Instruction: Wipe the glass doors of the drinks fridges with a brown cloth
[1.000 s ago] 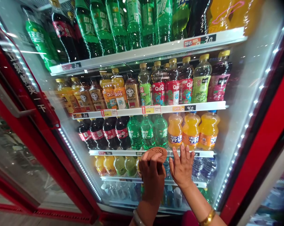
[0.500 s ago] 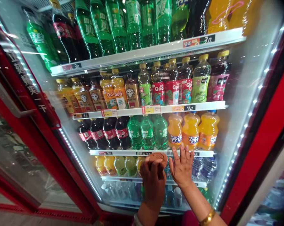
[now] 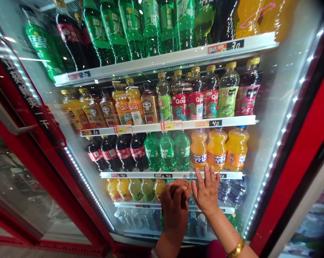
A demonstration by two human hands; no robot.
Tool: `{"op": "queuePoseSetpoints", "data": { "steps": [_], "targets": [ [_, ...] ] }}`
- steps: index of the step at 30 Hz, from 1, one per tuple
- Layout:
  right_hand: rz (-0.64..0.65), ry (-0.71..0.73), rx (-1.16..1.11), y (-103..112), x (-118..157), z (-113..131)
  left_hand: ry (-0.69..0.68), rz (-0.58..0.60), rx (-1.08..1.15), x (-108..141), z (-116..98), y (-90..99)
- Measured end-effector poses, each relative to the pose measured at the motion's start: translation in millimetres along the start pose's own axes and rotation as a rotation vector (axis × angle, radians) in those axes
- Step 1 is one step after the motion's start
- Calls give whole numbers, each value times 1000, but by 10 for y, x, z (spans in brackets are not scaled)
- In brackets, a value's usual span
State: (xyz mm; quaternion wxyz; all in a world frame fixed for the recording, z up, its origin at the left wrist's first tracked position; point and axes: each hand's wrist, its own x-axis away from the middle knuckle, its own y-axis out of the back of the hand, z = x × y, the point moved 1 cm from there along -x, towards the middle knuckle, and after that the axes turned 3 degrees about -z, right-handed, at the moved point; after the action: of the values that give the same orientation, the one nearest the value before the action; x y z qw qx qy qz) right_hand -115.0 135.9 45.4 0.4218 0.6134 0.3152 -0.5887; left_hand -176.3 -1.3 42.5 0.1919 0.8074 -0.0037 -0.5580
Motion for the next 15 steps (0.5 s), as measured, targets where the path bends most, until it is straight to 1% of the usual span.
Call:
{"op": "queuePoseSetpoints", "data": {
  "steps": [2,4,6,9,11,13,15],
  "targets": [
    [4,0,3,2,14,2,31,-1,26,-178,-27,66],
    [12,-4,4,1,29,3,26,-5,29,-258,-38,82],
    [22,-9,1,-6,41,-1,-10,-17,-8,-202,-33,41],
    [16,-6,-7,-29,49,-15,-67,-9,-31,31,-16,-68],
    [5,-1,-15,-40,45,-20,-63,15,-4,153,-17,-116],
    [-6,-5,-23,-31,37,-13,-32,31,1,171,-36,-122],
    [-11,-28,-40,11,21,8,-10,40,-13,75,-74,-96]
  ]
}}
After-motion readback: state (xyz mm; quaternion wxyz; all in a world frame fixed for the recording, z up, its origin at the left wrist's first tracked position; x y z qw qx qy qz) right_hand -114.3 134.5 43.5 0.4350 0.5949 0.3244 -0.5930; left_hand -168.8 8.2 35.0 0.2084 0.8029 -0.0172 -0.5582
